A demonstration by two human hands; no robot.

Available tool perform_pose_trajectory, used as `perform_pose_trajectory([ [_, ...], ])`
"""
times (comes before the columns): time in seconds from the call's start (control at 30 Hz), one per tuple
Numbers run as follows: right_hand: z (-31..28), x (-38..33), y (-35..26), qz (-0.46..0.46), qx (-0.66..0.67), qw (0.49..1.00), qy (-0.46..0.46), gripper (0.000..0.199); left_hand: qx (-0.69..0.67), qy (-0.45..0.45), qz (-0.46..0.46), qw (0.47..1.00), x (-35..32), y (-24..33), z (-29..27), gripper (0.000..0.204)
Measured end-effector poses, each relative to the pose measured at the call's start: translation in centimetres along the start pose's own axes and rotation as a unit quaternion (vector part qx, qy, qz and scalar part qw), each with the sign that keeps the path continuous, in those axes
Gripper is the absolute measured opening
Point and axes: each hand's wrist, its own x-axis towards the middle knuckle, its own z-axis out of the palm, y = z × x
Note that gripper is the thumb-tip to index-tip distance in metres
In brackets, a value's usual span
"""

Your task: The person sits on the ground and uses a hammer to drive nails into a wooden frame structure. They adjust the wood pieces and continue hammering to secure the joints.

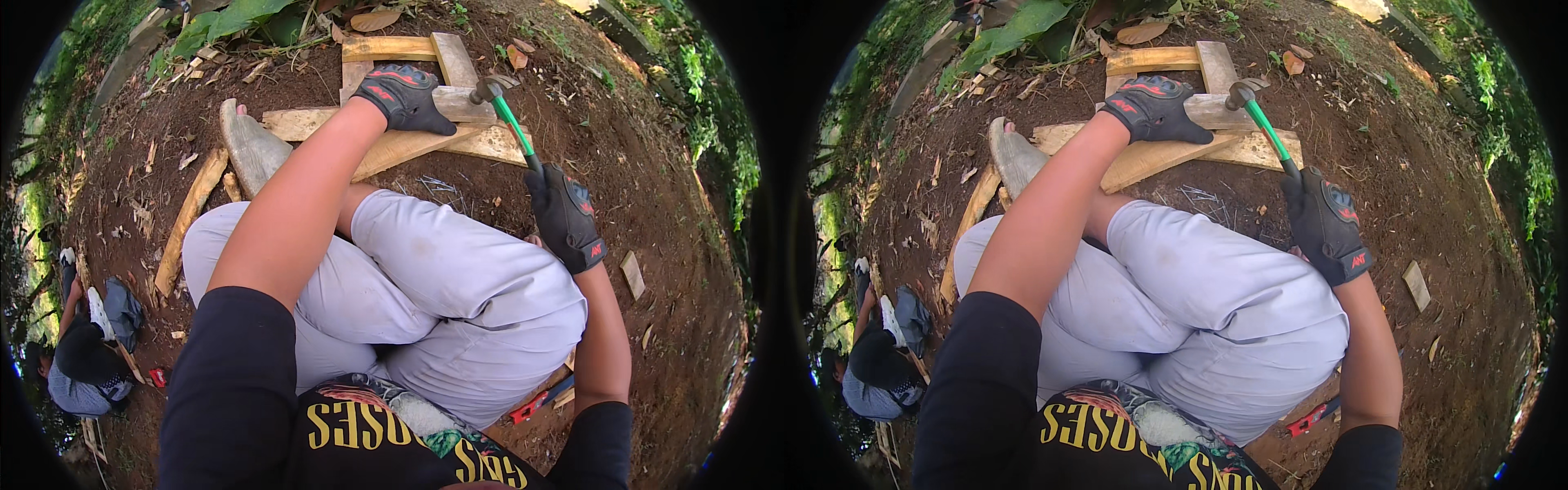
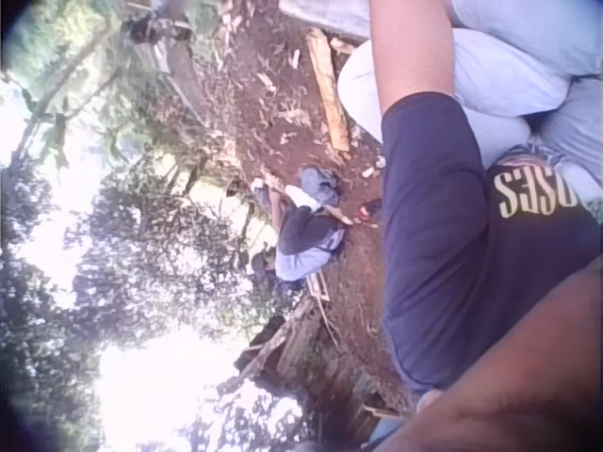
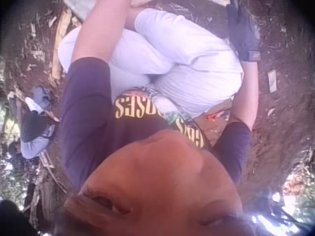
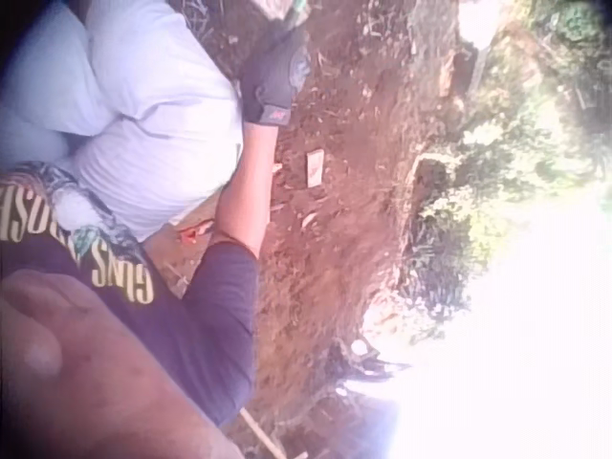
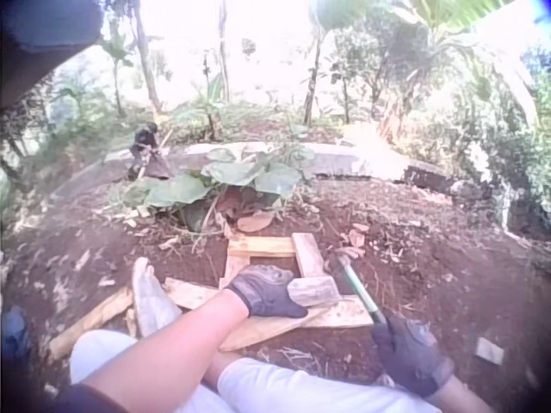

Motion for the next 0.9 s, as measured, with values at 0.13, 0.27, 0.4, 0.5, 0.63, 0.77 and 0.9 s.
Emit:
perform_pose_trajectory([
  [0.13,-5.0,4.0,-2.6,0.23,0.198,0.95,0.08,0.035,0.01,0.011,-0.013,1.0,-0.3,0.4,-0.2,0.094],
  [0.27,1.9,-1.6,1.6,0.061,0.003,0.998,-0.028,0.032,0.002,0.03,0.007,1.0,0.0,1.1,0.2,0.094],
  [0.4,-3.9,3.8,-2.1,0.231,0.143,0.961,0.042,0.03,0.016,0.038,0.009,0.999,-0.2,-0.2,0.7,0.094],
  [0.5,-4.5,3.6,-2.6,0.251,0.236,0.936,0.07,0.031,0.005,0.011,-0.009,1.0,-0.3,0.1,0.3,0.095],
  [0.63,-2.7,1.2,-2.8,0.1,0.06,0.993,-0.034,0.026,0.005,0.034,-0.003,0.999,-0.1,0.0,0.2,0.096],
  [0.77,-6.9,5.5,-4.7,0.249,0.257,0.927,0.111,0.039,0.012,0.031,0.001,0.999,-0.3,-0.2,0.2,0.094],
  [0.9,3.3,-2.8,3.0,0.027,0.106,0.994,-0.022,0.032,0.007,0.013,0.027,1.0,0.4,1.2,-0.2,0.097],
])
